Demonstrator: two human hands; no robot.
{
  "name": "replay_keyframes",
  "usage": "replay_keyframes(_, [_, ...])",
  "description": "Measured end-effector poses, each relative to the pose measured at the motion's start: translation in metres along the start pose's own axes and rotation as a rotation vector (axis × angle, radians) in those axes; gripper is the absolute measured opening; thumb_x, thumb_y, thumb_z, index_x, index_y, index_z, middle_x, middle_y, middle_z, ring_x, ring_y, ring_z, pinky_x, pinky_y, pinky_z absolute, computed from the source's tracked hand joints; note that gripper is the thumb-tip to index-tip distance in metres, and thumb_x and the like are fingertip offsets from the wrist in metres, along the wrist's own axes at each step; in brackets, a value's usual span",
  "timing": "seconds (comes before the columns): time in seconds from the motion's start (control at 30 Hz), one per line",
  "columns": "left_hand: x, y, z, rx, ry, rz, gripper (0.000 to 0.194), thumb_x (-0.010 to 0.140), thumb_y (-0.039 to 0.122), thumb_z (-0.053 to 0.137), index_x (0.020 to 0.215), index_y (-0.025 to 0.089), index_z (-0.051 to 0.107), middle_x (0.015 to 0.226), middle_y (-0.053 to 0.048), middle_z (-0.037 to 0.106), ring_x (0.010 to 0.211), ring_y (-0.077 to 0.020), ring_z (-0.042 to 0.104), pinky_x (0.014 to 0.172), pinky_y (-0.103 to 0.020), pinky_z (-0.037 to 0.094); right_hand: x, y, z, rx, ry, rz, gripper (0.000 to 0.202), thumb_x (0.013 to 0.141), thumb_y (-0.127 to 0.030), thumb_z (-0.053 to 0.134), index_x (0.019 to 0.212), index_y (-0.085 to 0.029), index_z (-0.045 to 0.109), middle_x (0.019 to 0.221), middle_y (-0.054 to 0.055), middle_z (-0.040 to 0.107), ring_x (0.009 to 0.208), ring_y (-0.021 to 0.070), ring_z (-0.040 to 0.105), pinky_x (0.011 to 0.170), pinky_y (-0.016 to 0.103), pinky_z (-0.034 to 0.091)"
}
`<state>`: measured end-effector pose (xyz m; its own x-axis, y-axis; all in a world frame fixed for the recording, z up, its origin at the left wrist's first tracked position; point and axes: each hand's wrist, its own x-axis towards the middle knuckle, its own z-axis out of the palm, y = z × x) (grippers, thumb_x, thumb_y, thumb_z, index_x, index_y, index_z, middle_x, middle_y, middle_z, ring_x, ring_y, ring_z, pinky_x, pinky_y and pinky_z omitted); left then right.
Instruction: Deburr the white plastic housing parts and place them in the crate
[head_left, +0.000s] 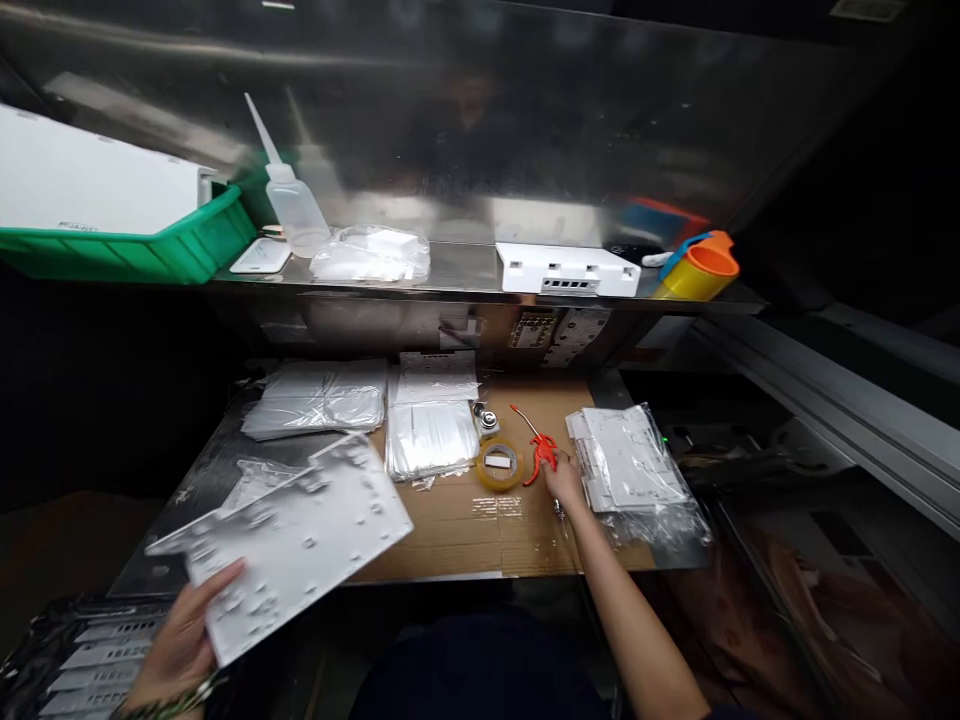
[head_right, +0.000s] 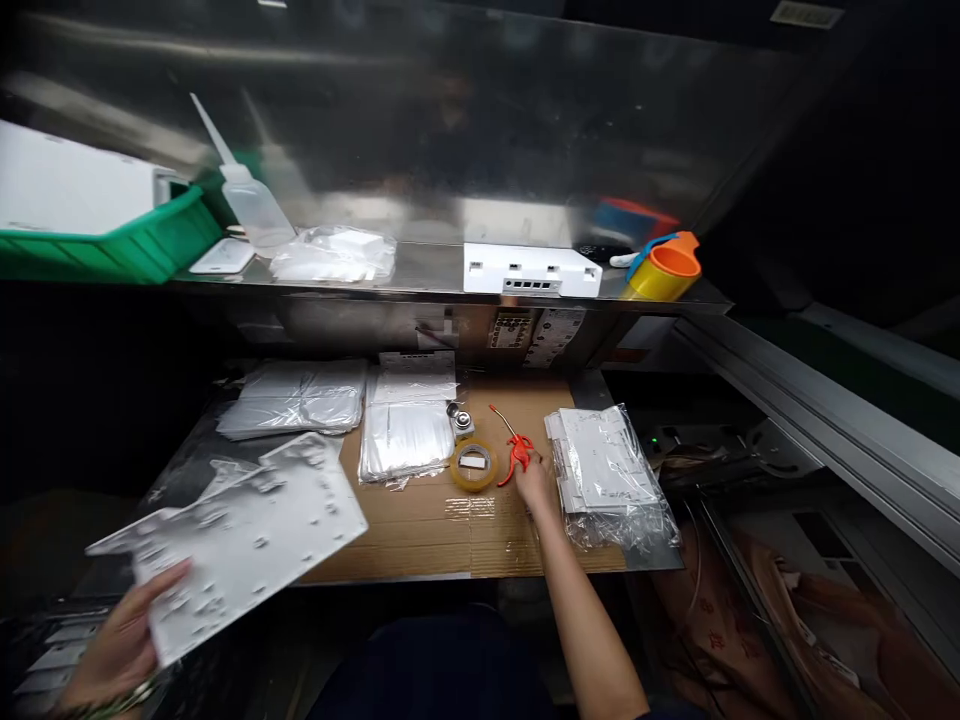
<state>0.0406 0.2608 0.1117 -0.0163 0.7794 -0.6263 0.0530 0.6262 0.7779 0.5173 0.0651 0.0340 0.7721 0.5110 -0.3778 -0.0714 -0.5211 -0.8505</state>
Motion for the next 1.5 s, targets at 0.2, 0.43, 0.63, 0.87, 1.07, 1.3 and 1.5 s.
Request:
replay_keyframes(0.2, [0.019,-0.015,0.133,0.208,-0.556,0.017,0.054,0.054,0.030,0.091,0.102,0.015,0.072,0.086,-0.010,0.080,0.079,-0.0329,0.078,0.070,-0.043,0.065,-0.083,0.000,0.026,0.317,-0.324,-0.029,0.046,0.079,-0.059,0.079,0.109,-0.023,0.078,0.115,0.010,0.078,0.117,0.0291,0.070,0.102,0.047,0.054])
replay_keyframes(0.43, [0.065,-0.059,0.229,0.495,-0.705,0.372,0.049,0.093,0.060,0.056,0.103,0.015,0.072,0.102,-0.014,0.076,0.103,-0.0295,0.072,0.091,-0.046,0.058,-0.113,0.006,-0.003,0.889,-0.173,0.163,0.050,0.073,-0.056,0.087,0.105,-0.019,0.075,0.103,0.010,0.082,0.111,0.0321,0.075,0.098,0.047,0.060])
replay_keyframes(0.63, [0.119,-0.075,0.245,0.799,-0.704,0.753,0.029,0.094,0.039,0.069,0.112,0.017,0.068,0.128,-0.010,0.065,0.124,-0.0290,0.059,0.107,-0.056,0.046,-0.131,0.013,-0.031,1.092,0.224,0.133,0.049,0.079,-0.048,0.085,0.118,-0.021,0.073,0.121,0.008,0.079,0.125,0.0307,0.068,0.104,0.044,0.059])
replay_keyframes(0.87, [0.144,-0.062,0.249,0.944,-0.710,0.759,0.030,0.099,0.037,0.063,0.121,0.018,0.065,0.118,-0.009,0.068,0.110,-0.0255,0.065,0.100,-0.051,0.052,-0.154,0.006,-0.033,1.053,0.384,0.073,0.049,0.083,-0.052,0.080,0.121,-0.022,0.072,0.120,0.010,0.079,0.124,0.0337,0.069,0.102,0.052,0.060])
replay_keyframes(1.07, [0.170,-0.037,0.261,0.947,-0.794,0.518,0.026,0.096,0.035,0.068,0.113,0.015,0.066,0.102,-0.005,0.070,0.085,-0.0180,0.069,0.079,-0.038,0.060,-0.153,0.000,-0.004,0.977,0.400,0.056,0.055,0.079,-0.052,0.083,0.122,-0.019,0.072,0.121,0.012,0.078,0.116,0.0330,0.073,0.101,0.051,0.059])
replay_keyframes(1.3, [0.188,-0.026,0.263,0.877,-0.851,0.459,0.028,0.097,0.033,0.067,0.118,0.015,0.065,0.110,-0.007,0.069,0.089,-0.0183,0.069,0.076,-0.036,0.061,-0.141,-0.012,0.079,0.691,0.286,-0.005,0.064,0.080,-0.066,0.076,0.122,-0.017,0.071,0.114,0.013,0.079,0.116,0.0341,0.071,0.100,0.048,0.058])
replay_keyframes(1.5, [0.183,-0.036,0.265,0.964,-0.816,0.620,0.032,0.097,0.035,0.067,0.122,0.016,0.064,0.118,-0.009,0.067,0.095,-0.0207,0.068,0.081,-0.040,0.061,-0.137,-0.028,0.120,0.481,0.252,-0.160,0.066,0.086,-0.071,0.065,0.129,-0.021,0.067,0.132,0.012,0.072,0.131,0.0318,0.062,0.112,0.045,0.049])
